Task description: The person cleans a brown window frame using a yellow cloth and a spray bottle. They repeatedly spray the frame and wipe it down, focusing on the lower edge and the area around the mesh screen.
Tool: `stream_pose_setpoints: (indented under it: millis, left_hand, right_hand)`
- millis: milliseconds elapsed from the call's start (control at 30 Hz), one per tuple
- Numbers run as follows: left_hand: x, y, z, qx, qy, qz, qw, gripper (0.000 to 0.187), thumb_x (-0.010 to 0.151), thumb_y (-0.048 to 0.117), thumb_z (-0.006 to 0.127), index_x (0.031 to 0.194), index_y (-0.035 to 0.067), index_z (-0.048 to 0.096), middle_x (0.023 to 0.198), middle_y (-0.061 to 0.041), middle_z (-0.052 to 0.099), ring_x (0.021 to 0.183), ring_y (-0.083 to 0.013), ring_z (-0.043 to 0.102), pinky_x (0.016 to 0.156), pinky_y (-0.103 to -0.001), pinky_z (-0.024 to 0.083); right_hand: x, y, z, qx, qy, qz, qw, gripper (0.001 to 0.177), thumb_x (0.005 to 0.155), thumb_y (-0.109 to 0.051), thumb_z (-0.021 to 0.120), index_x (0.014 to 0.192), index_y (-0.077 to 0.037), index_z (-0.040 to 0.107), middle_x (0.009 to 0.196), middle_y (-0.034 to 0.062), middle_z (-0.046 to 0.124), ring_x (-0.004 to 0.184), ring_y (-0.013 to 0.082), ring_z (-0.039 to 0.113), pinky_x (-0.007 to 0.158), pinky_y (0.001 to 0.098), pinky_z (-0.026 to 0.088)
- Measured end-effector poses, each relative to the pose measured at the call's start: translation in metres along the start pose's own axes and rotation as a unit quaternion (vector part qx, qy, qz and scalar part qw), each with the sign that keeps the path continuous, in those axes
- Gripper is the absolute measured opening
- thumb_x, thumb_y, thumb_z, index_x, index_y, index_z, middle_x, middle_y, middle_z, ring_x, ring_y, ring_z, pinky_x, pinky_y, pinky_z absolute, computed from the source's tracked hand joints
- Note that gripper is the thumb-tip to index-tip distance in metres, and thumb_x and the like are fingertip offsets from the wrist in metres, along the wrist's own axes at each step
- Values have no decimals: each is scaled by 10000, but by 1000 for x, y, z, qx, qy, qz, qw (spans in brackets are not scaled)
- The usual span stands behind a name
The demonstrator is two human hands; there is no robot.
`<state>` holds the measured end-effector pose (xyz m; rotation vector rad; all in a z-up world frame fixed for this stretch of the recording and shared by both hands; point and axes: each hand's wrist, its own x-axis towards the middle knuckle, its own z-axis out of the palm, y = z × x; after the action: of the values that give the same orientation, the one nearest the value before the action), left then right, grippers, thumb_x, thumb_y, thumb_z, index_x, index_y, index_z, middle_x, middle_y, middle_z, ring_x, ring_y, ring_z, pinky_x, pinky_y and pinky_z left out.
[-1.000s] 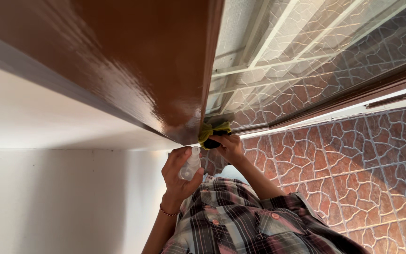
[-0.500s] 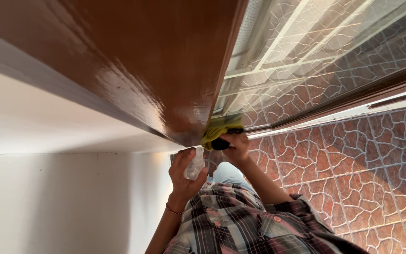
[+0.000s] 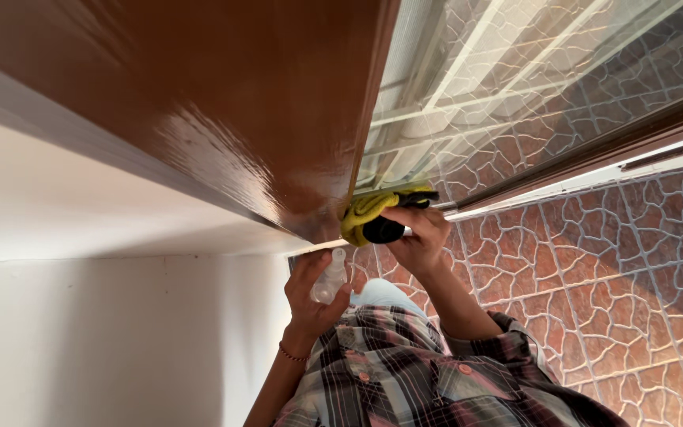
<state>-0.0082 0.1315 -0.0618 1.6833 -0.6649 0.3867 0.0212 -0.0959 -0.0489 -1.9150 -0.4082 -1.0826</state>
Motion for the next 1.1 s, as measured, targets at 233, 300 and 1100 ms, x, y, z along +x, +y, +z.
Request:
stream_pose_setpoints:
  millis: [233, 300, 1100]
  left_hand:
    - [2, -9, -6, -9, 17, -2, 1000, 539, 897, 180, 785, 1378, 59, 572, 1225, -194, 668, 1057, -292, 701, 896, -371, 591]
    - [2, -10, -4, -15, 17, -4, 1000, 535, 907, 186, 785, 1382, 64, 570, 1223, -189, 671, 1056, -284, 704, 897, -368, 594]
    - [30, 7, 54, -14, -7, 23, 1000, 567, 886, 125, 801, 1395, 62, 559, 1232, -209, 670, 1069, -306, 706, 872, -374, 599]
  right_hand:
    - [-81, 52, 40, -50, -37, -2, 998, 322, 757, -1, 837, 1035, -109, 715, 822, 46, 726, 694, 193, 711, 609, 313, 544]
    - [-88, 58, 37, -42, -84, 19, 995, 331, 763, 12, 844, 1051, -101, 727, 831, 43, 738, 690, 186, 724, 601, 294, 551]
    - [-55, 67, -34, -22, -60, 2, 998, 328, 784, -8, 816, 1081, -92, 707, 964, 80, 754, 807, 218, 749, 687, 313, 593]
